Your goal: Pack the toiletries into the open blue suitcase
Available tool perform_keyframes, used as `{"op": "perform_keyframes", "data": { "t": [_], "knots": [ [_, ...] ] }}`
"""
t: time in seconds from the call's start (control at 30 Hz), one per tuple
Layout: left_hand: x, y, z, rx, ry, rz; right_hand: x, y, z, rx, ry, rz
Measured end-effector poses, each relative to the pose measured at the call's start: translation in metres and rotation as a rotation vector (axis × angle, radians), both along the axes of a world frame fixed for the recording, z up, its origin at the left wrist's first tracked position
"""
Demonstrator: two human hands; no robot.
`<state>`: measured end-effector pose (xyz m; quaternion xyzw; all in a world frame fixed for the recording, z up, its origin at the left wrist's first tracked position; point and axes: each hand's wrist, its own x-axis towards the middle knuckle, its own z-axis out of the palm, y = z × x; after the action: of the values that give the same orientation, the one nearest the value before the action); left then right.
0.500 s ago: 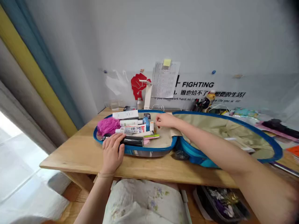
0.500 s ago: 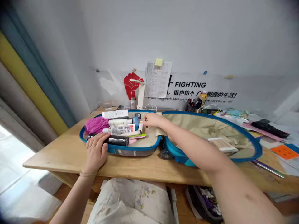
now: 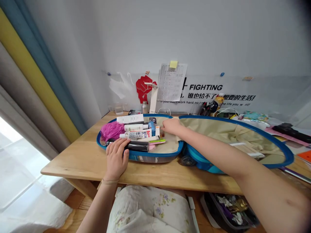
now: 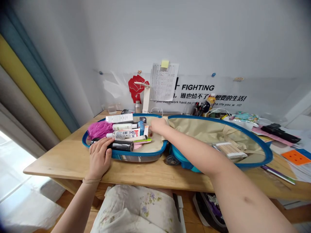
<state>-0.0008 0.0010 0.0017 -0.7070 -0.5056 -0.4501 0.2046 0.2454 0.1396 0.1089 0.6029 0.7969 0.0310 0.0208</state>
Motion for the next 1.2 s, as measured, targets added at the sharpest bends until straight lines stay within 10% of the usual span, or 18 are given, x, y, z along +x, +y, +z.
{"op": "perform_keyframes", "data": {
  "t": [0.6, 1.2],
  "knots": [
    [0.0, -0.001, 0.0, -0.021, -0.017, 0.005, 0.031, 0.01, 0.02, -0.301, 0.753, 0.112],
    [-0.001, -0.001, 0.0, -0.013, -0.001, 0.005, 0.01, 0.003, 0.003, -0.071, 0.15, 0.199]
  ]
}}
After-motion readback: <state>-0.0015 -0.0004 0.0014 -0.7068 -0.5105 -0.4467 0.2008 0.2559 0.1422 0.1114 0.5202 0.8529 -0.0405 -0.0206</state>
